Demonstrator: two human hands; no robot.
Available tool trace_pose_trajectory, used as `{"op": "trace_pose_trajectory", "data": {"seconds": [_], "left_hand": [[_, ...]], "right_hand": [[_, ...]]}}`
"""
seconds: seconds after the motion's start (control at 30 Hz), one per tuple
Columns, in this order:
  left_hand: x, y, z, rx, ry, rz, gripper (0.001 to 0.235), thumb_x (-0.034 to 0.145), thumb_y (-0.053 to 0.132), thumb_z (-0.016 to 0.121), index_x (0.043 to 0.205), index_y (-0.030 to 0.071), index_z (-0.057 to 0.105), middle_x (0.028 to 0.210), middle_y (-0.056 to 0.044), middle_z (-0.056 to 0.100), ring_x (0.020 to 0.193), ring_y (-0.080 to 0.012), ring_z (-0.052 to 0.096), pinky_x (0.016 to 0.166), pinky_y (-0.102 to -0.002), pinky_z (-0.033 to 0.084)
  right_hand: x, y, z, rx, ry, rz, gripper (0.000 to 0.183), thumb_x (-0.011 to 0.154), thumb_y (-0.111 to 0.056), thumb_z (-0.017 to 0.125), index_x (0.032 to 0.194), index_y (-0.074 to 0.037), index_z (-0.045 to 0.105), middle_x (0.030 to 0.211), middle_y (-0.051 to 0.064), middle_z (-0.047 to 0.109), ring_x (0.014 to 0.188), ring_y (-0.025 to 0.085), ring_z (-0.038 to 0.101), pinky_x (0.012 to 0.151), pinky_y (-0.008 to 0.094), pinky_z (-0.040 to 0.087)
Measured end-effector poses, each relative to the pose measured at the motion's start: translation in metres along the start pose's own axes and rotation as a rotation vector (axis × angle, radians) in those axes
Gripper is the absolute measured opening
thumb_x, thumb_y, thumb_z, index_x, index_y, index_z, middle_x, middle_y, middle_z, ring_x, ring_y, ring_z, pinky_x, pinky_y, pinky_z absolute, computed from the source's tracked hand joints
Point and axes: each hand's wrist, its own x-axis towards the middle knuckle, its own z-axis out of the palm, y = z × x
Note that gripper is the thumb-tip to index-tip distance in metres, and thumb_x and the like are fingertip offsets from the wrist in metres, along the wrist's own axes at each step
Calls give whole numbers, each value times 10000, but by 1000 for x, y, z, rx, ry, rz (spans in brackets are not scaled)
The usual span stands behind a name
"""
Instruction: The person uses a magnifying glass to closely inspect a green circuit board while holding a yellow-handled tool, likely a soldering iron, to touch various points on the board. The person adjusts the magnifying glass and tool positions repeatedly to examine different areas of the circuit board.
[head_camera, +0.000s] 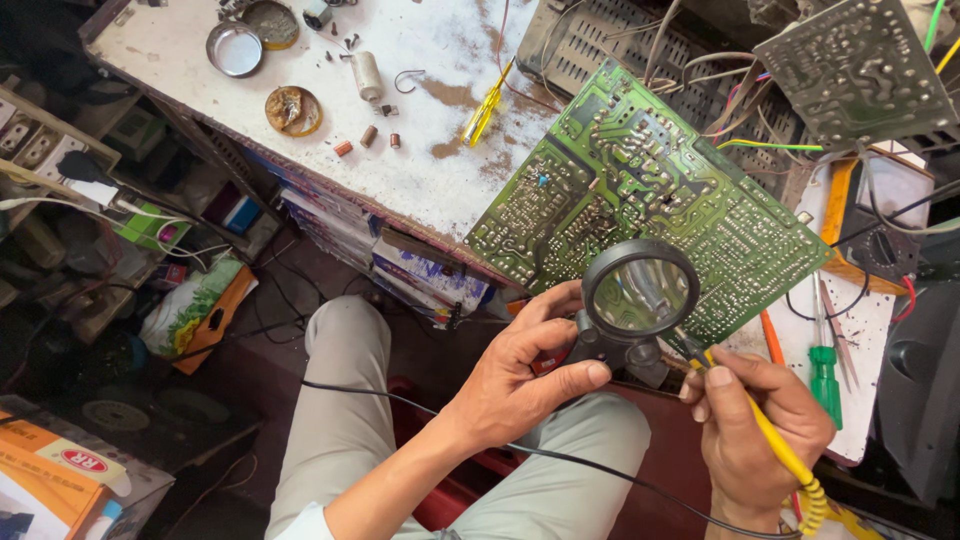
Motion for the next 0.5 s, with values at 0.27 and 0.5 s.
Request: {"op": "trace_pose_trajectory", "data": {"seconds": [0.27, 0.5], "left_hand": [[0, -1, 0, 10, -1, 2, 330, 974, 281, 741, 1194, 37, 712, 1608, -195, 417, 1467, -267, 461, 1135, -383, 444], [0, -1, -1, -16, -3, -59, 333, 949, 281, 741, 1184, 46, 717, 1600, -172, 426, 1400, -253, 505, 1069, -371, 478]], "right_hand": [[3, 9, -3, 112, 28, 47, 76, 1020, 47, 637, 1076, 90, 665, 851, 177, 685, 665, 181, 642, 643, 277, 518], [-7, 9, -7, 176, 113, -23, 66, 1054, 13, 618, 1043, 74, 641, 833, 196, 675, 653, 226, 639, 576, 266, 492]]}}
